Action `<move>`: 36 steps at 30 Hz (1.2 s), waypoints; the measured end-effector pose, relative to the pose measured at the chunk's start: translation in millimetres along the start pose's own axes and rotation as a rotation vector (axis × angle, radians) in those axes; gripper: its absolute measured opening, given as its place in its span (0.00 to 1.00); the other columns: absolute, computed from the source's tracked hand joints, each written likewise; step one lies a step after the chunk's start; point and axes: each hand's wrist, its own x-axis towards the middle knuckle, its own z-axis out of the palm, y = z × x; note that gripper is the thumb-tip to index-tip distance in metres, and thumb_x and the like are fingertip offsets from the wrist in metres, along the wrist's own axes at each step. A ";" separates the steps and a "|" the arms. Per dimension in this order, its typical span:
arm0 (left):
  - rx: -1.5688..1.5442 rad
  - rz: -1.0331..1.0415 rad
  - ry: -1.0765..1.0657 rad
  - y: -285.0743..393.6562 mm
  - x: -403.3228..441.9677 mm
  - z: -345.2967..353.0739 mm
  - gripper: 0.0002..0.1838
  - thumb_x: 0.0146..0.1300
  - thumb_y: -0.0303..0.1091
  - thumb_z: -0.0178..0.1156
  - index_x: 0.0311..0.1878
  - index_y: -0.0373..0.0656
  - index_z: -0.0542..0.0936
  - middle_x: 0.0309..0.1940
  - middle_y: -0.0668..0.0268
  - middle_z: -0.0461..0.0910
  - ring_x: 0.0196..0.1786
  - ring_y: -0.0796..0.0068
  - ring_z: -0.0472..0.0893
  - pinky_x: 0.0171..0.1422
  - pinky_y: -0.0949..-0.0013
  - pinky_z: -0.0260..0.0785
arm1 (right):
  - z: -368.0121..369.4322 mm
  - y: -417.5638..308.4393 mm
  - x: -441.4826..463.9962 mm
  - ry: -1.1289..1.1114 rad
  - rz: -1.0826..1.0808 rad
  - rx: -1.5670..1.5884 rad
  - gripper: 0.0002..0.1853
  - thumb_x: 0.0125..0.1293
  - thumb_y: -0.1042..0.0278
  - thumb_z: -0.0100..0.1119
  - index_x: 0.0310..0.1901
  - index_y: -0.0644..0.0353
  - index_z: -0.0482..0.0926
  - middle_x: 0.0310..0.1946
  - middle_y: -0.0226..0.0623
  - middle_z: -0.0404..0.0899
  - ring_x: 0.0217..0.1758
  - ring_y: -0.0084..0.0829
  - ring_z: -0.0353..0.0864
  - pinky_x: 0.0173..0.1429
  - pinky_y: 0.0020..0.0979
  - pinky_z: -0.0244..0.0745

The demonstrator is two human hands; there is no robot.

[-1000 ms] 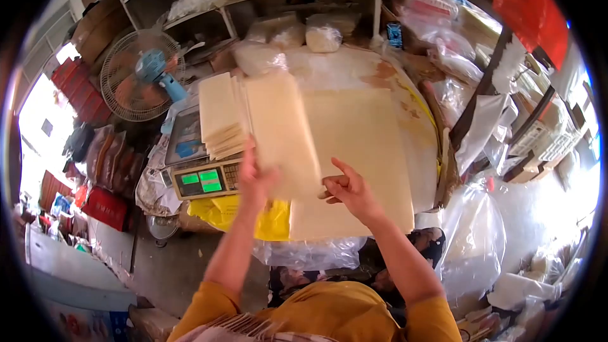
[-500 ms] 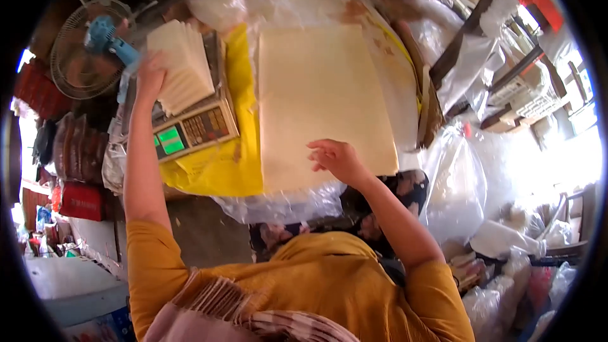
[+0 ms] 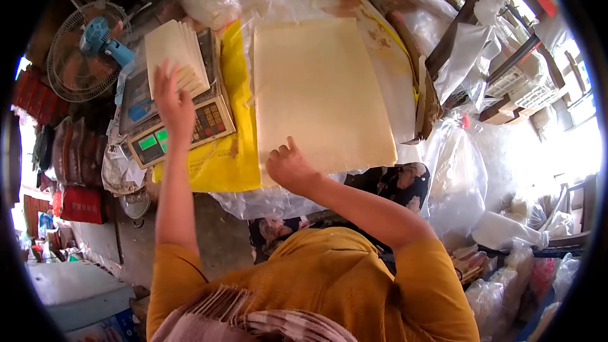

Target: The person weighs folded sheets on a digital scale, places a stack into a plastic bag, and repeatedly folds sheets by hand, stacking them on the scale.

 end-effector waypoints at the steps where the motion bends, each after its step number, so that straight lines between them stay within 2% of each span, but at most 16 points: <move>1: -0.104 0.005 0.010 11.4 -15.0 3.2 0.30 0.51 0.15 0.48 0.60 0.44 0.73 0.66 0.62 0.67 0.73 0.52 0.58 0.74 0.52 0.49 | 8.6 -2.8 3.9 0.019 -0.008 0.006 0.02 0.50 0.74 0.56 0.26 0.59 0.77 0.26 0.40 0.76 0.37 0.40 0.78 0.60 0.53 0.67; 3: -0.131 -0.006 -0.025 29.7 -43.5 9.3 0.29 0.50 0.13 0.47 0.58 0.42 0.73 0.65 0.58 0.67 0.71 0.48 0.60 0.72 0.49 0.53 | 23.7 -8.8 7.4 0.057 -0.023 0.016 0.01 0.49 0.74 0.56 0.25 0.59 0.77 0.26 0.41 0.76 0.36 0.42 0.78 0.61 0.57 0.67; 8: -0.250 -0.119 -0.087 65.9 -100.5 21.8 0.29 0.49 0.12 0.47 0.58 0.38 0.73 0.62 0.55 0.70 0.68 0.47 0.64 0.71 0.51 0.55 | 30.3 -1.7 10.5 0.087 0.032 0.100 0.03 0.49 0.74 0.56 0.26 0.60 0.78 0.27 0.41 0.78 0.32 0.42 0.79 0.40 0.45 0.75; 11: -0.335 -0.203 -0.103 80.4 -117.4 13.0 0.24 0.49 0.13 0.49 0.52 0.36 0.76 0.55 0.53 0.74 0.62 0.48 0.70 0.66 0.54 0.61 | 3.1 5.8 21.0 -0.039 0.411 0.385 0.03 0.50 0.72 0.58 0.26 0.60 0.78 0.28 0.41 0.80 0.33 0.41 0.80 0.39 0.41 0.75; 12: -0.409 -0.214 -0.211 81.1 -126.3 10.0 0.22 0.49 0.14 0.50 0.49 0.36 0.76 0.51 0.53 0.76 0.58 0.48 0.72 0.63 0.54 0.64 | -13.1 28.7 12.0 0.142 0.444 0.619 0.05 0.52 0.69 0.59 0.27 0.61 0.79 0.27 0.39 0.81 0.32 0.35 0.82 0.36 0.36 0.76; 13: -0.480 -0.230 -0.320 81.0 -135.1 10.2 0.19 0.49 0.15 0.51 0.47 0.36 0.77 0.48 0.53 0.77 0.54 0.48 0.74 0.59 0.55 0.67 | -14.7 55.2 10.7 0.223 0.773 1.005 0.04 0.54 0.72 0.60 0.25 0.61 0.79 0.24 0.36 0.80 0.28 0.30 0.81 0.33 0.33 0.76; 14: -0.502 -0.156 -0.447 82.1 -140.1 13.7 0.18 0.49 0.16 0.52 0.46 0.36 0.77 0.46 0.53 0.77 0.53 0.49 0.74 0.57 0.56 0.68 | 0.0 93.8 -1.0 0.543 0.828 1.674 0.06 0.58 0.75 0.56 0.25 0.62 0.79 0.23 0.32 0.80 0.26 0.27 0.79 0.31 0.30 0.78; 15: -0.522 -0.081 -0.577 83.4 -145.2 17.0 0.17 0.49 0.17 0.53 0.45 0.36 0.78 0.45 0.53 0.78 0.51 0.49 0.75 0.55 0.57 0.70 | -38.8 100.4 -1.2 0.559 0.978 1.683 0.06 0.61 0.75 0.55 0.28 0.63 0.79 0.27 0.32 0.81 0.31 0.28 0.81 0.37 0.29 0.80; 17: -0.497 -0.022 -0.725 86.5 -148.1 29.8 0.16 0.50 0.20 0.56 0.45 0.37 0.78 0.45 0.52 0.78 0.50 0.48 0.75 0.55 0.56 0.69 | -32.8 104.4 -16.7 0.374 0.842 1.605 0.11 0.64 0.68 0.58 0.43 0.66 0.78 0.43 0.41 0.81 0.49 0.37 0.81 0.53 0.39 0.77; 20: -0.405 -0.009 -0.701 102.7 -144.6 57.4 0.17 0.53 0.29 0.60 0.48 0.38 0.78 0.47 0.50 0.77 0.54 0.44 0.73 0.62 0.50 0.63 | -41.5 44.2 -28.4 0.141 0.328 0.576 0.24 0.65 0.62 0.59 0.60 0.64 0.68 0.59 0.44 0.71 0.66 0.45 0.68 0.66 0.48 0.64; 21: -0.390 0.050 -0.649 108.3 -140.5 65.6 0.18 0.55 0.34 0.61 0.48 0.37 0.78 0.48 0.49 0.76 0.55 0.43 0.71 0.64 0.48 0.60 | -42.4 36.6 -31.4 -0.053 0.372 0.367 0.35 0.65 0.55 0.59 0.69 0.56 0.57 0.67 0.43 0.62 0.73 0.44 0.58 0.72 0.50 0.54; 23: -0.259 0.096 -0.624 119.0 -140.3 74.5 0.24 0.58 0.43 0.59 0.51 0.34 0.76 0.52 0.47 0.74 0.60 0.42 0.68 0.69 0.44 0.53 | 1.3 54.4 -43.9 0.082 0.281 0.145 0.26 0.66 0.56 0.55 0.64 0.55 0.67 0.61 0.41 0.71 0.68 0.43 0.65 0.69 0.46 0.61; 25: -0.028 0.055 -0.682 127.6 -150.5 75.5 0.32 0.61 0.52 0.56 0.56 0.30 0.73 0.57 0.44 0.71 0.65 0.40 0.63 0.72 0.40 0.44 | 31.3 94.6 -44.2 0.192 0.372 0.448 0.19 0.67 0.60 0.52 0.57 0.57 0.73 0.53 0.46 0.76 0.61 0.45 0.72 0.63 0.43 0.67; 28: -0.023 0.053 -0.653 127.5 -153.5 77.4 0.42 0.63 0.58 0.50 0.65 0.25 0.63 0.68 0.41 0.58 0.74 0.43 0.51 0.75 0.42 0.38 | -64.2 130.2 -1.7 0.261 0.782 0.675 0.11 0.67 0.71 0.47 0.44 0.61 0.80 0.38 0.54 0.80 0.44 0.50 0.81 0.46 0.40 0.75; 32: -0.004 0.036 -0.697 128.2 -150.6 78.3 0.43 0.63 0.58 0.49 0.67 0.27 0.60 0.70 0.43 0.54 0.75 0.45 0.48 0.76 0.44 0.35 | -204.0 140.4 17.8 0.614 0.521 0.155 0.11 0.62 0.75 0.50 0.44 0.60 0.78 0.33 0.53 0.79 0.34 0.48 0.81 0.36 0.40 0.75; 36: 0.019 0.046 -0.693 130.3 -148.5 77.4 0.44 0.62 0.60 0.49 0.67 0.26 0.60 0.70 0.43 0.55 0.75 0.46 0.49 0.77 0.45 0.34 | -213.8 101.8 -9.4 0.516 0.263 -0.127 0.16 0.56 0.77 0.52 0.48 0.60 0.76 0.37 0.43 0.80 0.34 0.40 0.80 0.38 0.37 0.77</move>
